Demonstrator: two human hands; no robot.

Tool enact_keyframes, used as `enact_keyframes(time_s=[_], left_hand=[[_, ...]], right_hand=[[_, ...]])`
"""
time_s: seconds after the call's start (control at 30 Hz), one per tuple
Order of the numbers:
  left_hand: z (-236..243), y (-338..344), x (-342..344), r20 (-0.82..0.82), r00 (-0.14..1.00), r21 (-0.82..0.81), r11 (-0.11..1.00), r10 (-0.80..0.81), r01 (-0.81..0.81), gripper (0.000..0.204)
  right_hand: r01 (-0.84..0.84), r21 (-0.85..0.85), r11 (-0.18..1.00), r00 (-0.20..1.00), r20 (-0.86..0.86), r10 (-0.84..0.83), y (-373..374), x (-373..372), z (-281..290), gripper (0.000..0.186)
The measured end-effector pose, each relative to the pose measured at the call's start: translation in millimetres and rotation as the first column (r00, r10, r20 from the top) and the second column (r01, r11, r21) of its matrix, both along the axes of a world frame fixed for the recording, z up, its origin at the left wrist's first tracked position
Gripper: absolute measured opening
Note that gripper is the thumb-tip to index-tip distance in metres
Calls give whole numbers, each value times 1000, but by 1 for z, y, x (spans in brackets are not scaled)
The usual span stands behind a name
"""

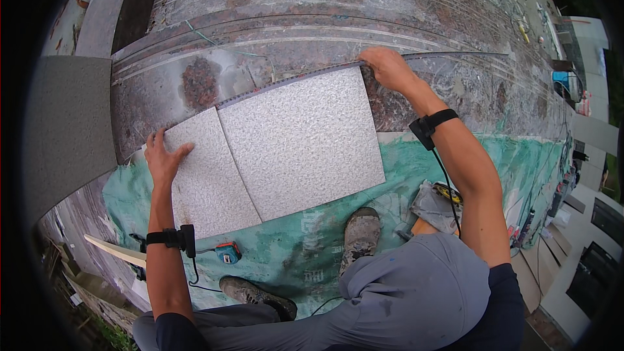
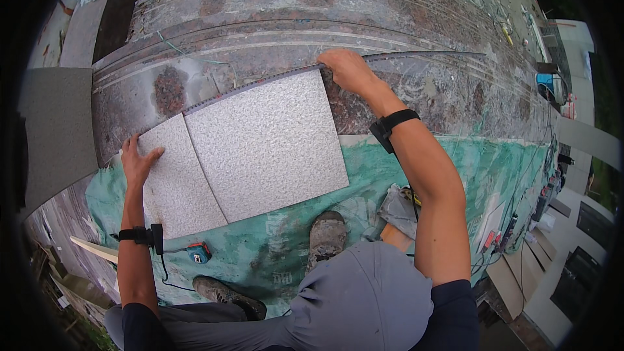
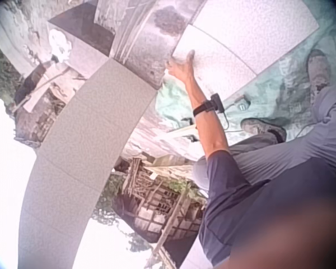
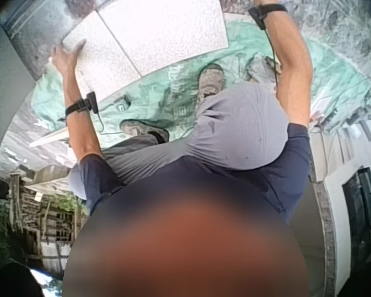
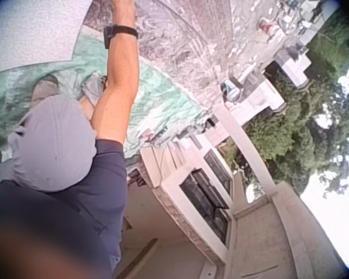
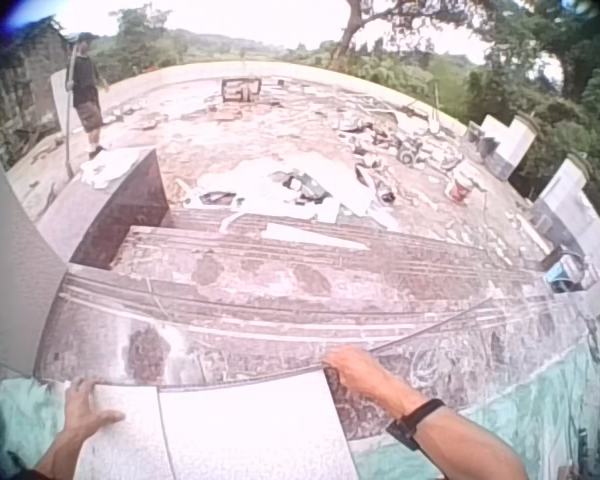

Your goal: Measure and cut floor tiles using a power circular saw.

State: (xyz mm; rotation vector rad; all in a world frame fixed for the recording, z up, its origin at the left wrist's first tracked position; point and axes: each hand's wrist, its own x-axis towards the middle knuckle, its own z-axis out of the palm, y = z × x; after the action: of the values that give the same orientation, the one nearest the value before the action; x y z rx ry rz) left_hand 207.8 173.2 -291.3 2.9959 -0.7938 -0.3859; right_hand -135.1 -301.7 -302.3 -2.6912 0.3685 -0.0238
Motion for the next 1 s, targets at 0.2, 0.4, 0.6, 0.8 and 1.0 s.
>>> enact_keyframes(time_s=[0.2,0.4,0.6,0.8,1.0], left_hand=[[0,0,0,10,1000,-11,1000,-18,18,96],[1,0,-1,6,1000,-8,1000,-7,7,96],[1,0,0,6,1000,-24,1000,-17,17,96],[4,-3,-2,-6,1000,-27,1000,-1,1,95],[3,-2,-2,-3,1000,-27,1000,-1,1,94]], right_hand=[[-9,-6,1000,999,32,9,0,0,-1,29],[-12,3,1000,1000,21,12,-1,0,-1,31],[-7,1,1000,1000,29,7,0,0,0,31],[-2,6,1000,1000,12,2,1,1,1,31],[7,5,1000,999,-32,-7,2,2,6,40]])
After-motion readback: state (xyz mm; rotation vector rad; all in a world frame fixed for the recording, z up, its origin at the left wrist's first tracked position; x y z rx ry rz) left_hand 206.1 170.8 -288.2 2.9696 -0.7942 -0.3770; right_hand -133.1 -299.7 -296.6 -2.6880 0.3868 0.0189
